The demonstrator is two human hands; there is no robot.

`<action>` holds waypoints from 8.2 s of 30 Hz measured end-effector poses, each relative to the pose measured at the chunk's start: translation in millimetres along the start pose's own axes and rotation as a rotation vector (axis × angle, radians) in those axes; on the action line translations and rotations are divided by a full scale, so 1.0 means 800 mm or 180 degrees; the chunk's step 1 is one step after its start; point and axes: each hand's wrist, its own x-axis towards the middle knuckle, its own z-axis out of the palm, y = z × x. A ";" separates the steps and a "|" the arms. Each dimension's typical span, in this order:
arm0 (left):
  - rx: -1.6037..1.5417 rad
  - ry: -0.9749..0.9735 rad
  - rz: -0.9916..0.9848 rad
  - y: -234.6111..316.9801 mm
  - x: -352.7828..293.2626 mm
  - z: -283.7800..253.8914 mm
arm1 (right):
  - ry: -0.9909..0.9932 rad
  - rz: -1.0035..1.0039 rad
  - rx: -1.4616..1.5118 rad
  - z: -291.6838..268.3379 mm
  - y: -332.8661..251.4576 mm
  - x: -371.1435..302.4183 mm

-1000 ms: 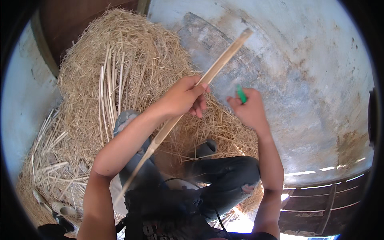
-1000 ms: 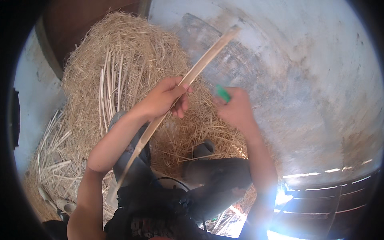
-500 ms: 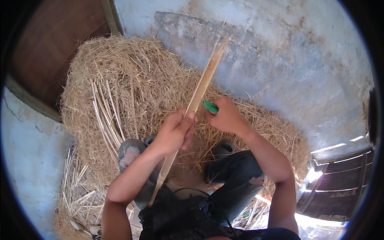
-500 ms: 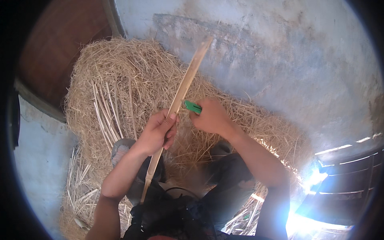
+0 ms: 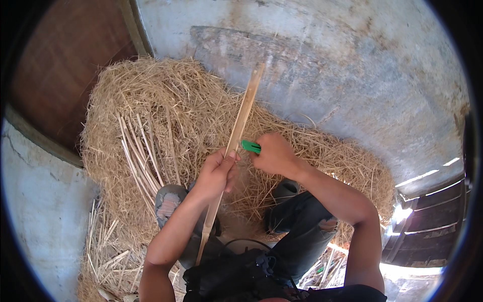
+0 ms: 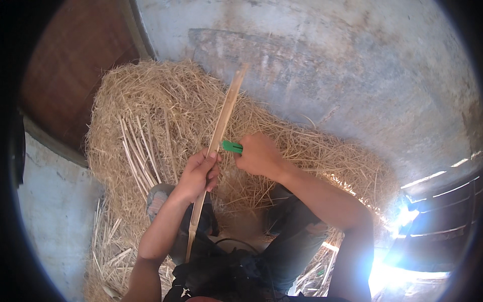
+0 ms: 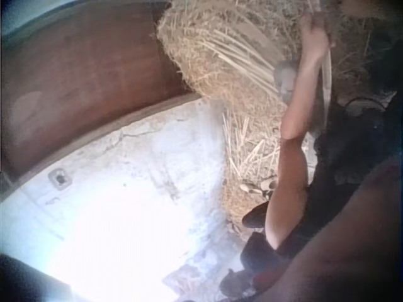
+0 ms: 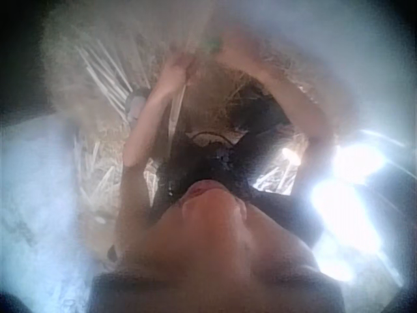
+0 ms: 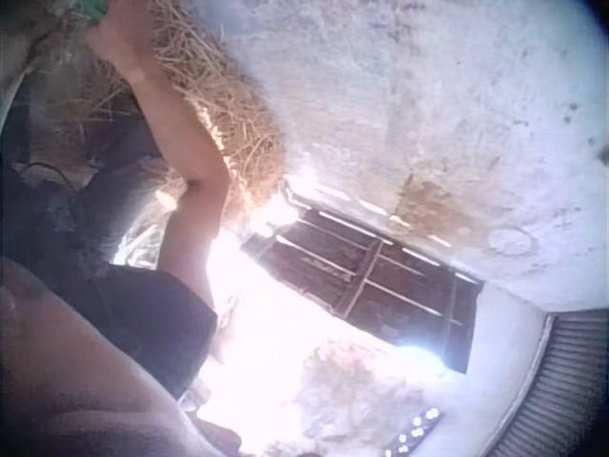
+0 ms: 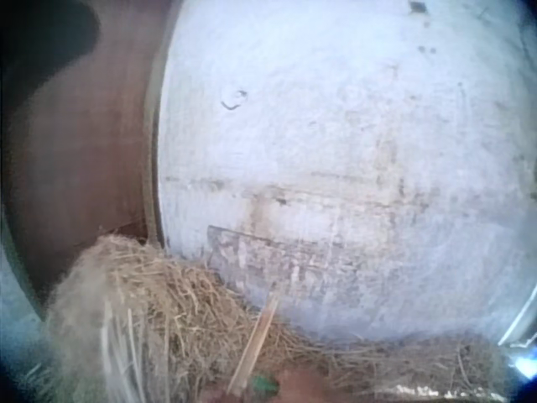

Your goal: The person uses a small green-handled knife to shave and smooth down long, thin strips of bamboo while sitting in a workspace containing straw.

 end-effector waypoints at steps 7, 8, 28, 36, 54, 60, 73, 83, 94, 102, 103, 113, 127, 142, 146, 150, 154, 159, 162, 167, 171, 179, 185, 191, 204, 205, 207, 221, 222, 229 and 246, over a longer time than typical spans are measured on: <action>-0.0097 -0.0042 -0.0037 -0.014 -0.008 -0.005 | 0.0041 -0.0148 -0.0452 0.013 0.005 0.010; -0.0092 -0.0046 -0.0081 -0.014 -0.009 -0.005 | 0.0082 -0.0179 -0.0564 0.014 0.009 0.014; -0.0734 -0.0064 -0.0010 -0.026 -0.022 -0.031 | 0.0425 0.0710 0.0330 -0.113 -0.017 0.002; -0.0857 -0.0103 0.0022 -0.019 -0.010 -0.011 | -0.0097 -0.0286 -0.0182 -0.007 -0.031 -0.007; -0.0278 -0.0667 -0.0697 -0.043 -0.030 -0.004 | 0.0426 0.1569 0.0163 -0.084 0.088 0.072; -0.0208 -0.0605 -0.0500 -0.035 -0.027 -0.004 | 0.0650 0.1637 0.0029 -0.091 0.153 0.044; -0.0296 -0.0313 -0.0033 -0.014 -0.017 -0.016 | 0.0920 0.0053 0.0869 -0.065 0.048 0.011; -0.0455 -0.0178 -0.0226 -0.012 -0.010 -0.030 | 0.0107 -0.0364 0.0882 -0.044 0.004 0.001; -0.0673 -0.0158 -0.0088 -0.017 -0.001 -0.020 | -0.0230 -0.0436 -0.0045 0.008 -0.024 0.013; 0.0248 0.0320 -0.0056 -0.032 0.002 -0.018 | -0.0317 -0.0009 -0.0762 0.008 -0.038 0.023; 0.0348 0.0401 -0.0048 -0.032 0.002 -0.017 | -0.0299 -0.0073 -0.0776 0.009 -0.037 0.026; 0.0734 0.0506 0.0084 -0.030 0.008 -0.017 | 0.0088 -0.0337 -0.1142 0.008 -0.026 0.044; 0.0669 0.0426 0.0113 -0.018 0.012 -0.009 | 0.0569 -0.0456 -0.1284 -0.004 -0.017 0.052; 0.1222 -0.0035 -0.0355 -0.047 -0.053 0.021 | 0.1389 0.2167 -0.0779 -0.116 0.218 0.020; 0.0692 0.0107 -0.0271 -0.035 -0.022 -0.003 | 0.1046 0.2322 -0.0946 -0.117 0.212 -0.007; 0.0527 -0.0035 0.0021 -0.035 -0.015 0.001 | 0.0709 0.1746 -0.0596 -0.120 0.155 -0.001; 0.0489 0.0036 0.0043 -0.036 -0.012 0.007 | 0.0407 0.0793 -0.0242 -0.092 0.086 -0.015; 0.0760 0.0167 0.0105 -0.033 0.002 0.009 | 0.0117 0.0178 -0.0196 -0.043 0.018 -0.021; 0.0911 0.0273 0.0237 -0.041 0.003 0.006 | 0.0095 -0.0199 -0.0320 -0.014 -0.004 -0.023; 0.2316 0.0906 0.1042 -0.041 -0.004 0.008 | 0.0026 -0.0129 -0.0576 0.017 -0.014 -0.020; 0.2709 0.1174 0.0762 -0.031 -0.013 0.012 | 0.0164 -0.0083 -0.0822 0.027 -0.012 -0.002; 0.2942 0.1289 0.0913 -0.027 -0.003 0.003 | 0.0710 -0.0438 -0.1328 0.022 0.002 0.040; 0.2974 0.0950 0.0939 -0.056 -0.030 0.028 | 0.1227 0.0593 -0.1755 -0.035 0.089 0.084; 0.3052 0.0964 0.1013 -0.057 -0.035 0.023 | 0.1052 0.1405 -0.1373 -0.085 0.170 0.042; 0.2694 0.1315 0.0935 -0.028 -0.012 0.013 | -0.0037 -0.0080 -0.0647 0.025 -0.010 -0.004; 0.2709 0.1313 0.0920 -0.029 -0.013 0.013 | -0.0030 -0.0084 -0.0659 0.023 -0.012 -0.002; 0.2705 0.1297 0.0876 -0.029 -0.014 0.013 | 0.0028 -0.0106 -0.0677 0.023 -0.011 0.001; 0.2246 0.0880 0.0994 -0.047 -0.026 0.025 | 0.1561 -0.0157 -0.1685 -0.021 0.065 0.068; 0.2288 0.0798 0.0993 -0.047 -0.027 0.029 | 0.1617 0.0090 -0.1681 -0.042 0.076 0.071; 0.2430 0.0605 0.1071 -0.029 -0.020 0.046 | 0.1520 0.0838 -0.1396 -0.074 0.088 0.078; 0.0508 0.0091 0.0269 -0.031 -0.029 -0.014 | 0.0689 0.0515 -0.0371 -0.068 0.055 0.021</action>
